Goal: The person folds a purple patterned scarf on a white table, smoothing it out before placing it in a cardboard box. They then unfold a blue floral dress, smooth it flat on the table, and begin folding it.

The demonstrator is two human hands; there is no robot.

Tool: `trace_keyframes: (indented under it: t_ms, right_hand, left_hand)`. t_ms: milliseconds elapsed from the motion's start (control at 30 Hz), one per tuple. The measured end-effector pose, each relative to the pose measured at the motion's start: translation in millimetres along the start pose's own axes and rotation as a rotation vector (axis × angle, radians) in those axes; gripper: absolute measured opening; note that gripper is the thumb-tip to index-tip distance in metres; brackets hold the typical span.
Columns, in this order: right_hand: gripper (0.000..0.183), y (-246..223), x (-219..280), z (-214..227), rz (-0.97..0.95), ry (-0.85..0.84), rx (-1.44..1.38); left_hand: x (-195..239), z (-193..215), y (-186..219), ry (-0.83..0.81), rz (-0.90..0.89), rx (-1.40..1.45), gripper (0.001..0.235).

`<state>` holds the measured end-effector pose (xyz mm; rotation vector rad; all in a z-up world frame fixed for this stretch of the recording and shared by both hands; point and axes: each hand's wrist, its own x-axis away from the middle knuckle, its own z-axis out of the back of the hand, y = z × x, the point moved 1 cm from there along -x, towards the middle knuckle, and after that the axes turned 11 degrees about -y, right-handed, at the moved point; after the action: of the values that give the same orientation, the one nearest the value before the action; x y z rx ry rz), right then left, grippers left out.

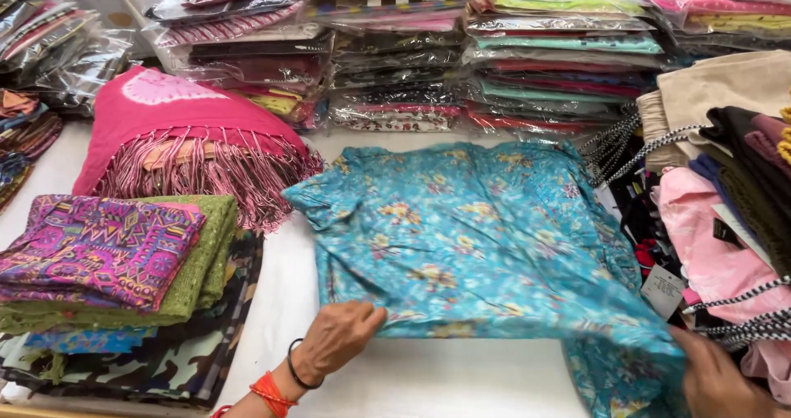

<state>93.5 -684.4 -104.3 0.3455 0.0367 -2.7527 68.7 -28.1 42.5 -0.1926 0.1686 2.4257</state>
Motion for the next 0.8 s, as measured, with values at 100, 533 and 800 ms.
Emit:
trace_keyframes:
  t_ms: [100,533,800]
  right_hand:
    - [0.042,139,101,-139,-0.067,-0.206,-0.1]
    - [0.03,173,100,-193,-0.514,-0.438,-0.772]
    - [0.038,200,128,-195,0.144,-0.269,-0.041]
  left_hand:
    - [4,-10,-29,0.082,0.137,-0.109,0.014]
    - [7,138,-83,0.081,0.42,-0.291,0.018]
    - [108,96,-48,-0.776,0.495,0.641,0.042]
